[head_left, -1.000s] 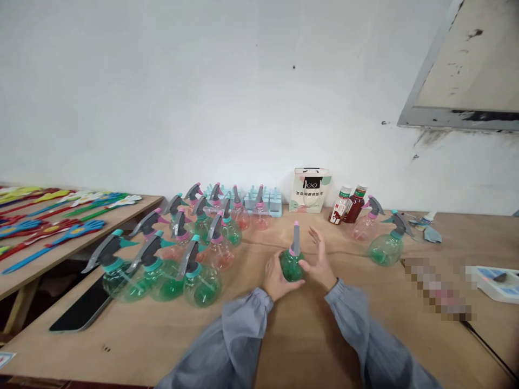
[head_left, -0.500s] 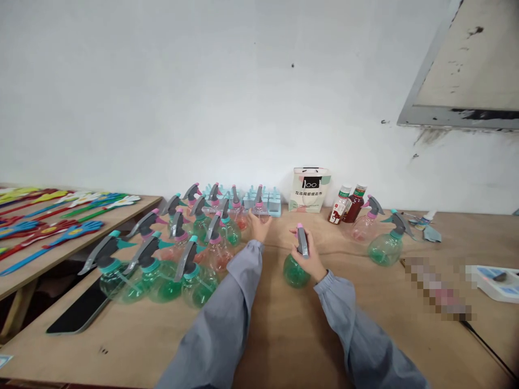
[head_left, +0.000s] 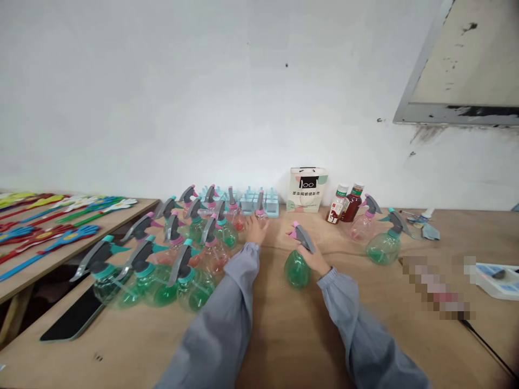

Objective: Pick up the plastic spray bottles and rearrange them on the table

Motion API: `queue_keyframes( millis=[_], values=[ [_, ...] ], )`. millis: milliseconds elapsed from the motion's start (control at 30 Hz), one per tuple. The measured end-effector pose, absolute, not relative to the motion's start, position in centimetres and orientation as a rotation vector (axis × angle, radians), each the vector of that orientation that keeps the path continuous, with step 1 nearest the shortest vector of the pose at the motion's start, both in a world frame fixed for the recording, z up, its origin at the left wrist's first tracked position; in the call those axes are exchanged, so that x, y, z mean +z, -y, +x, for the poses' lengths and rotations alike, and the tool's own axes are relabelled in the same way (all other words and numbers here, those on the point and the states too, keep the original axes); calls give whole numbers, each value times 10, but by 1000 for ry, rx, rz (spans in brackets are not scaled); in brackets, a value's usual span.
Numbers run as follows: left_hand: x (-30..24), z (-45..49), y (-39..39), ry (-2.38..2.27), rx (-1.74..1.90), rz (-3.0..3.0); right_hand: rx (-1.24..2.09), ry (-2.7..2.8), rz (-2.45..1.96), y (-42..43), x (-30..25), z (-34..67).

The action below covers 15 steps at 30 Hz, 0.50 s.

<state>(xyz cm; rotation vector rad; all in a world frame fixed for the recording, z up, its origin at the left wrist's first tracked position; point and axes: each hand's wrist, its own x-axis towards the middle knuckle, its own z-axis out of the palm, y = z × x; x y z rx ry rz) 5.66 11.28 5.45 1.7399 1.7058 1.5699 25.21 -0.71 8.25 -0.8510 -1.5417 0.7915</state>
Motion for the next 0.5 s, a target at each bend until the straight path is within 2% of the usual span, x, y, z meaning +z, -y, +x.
queue_keyframes(
  millis=[200, 500],
  values=[
    [24, 39, -47, -1736, 1504, 1934, 1324, 1397, -741, 11, 105, 249],
    [10, 12, 2, -1563, 1545, 1797, 1456, 1403, -659, 28, 112, 239]
  ],
)
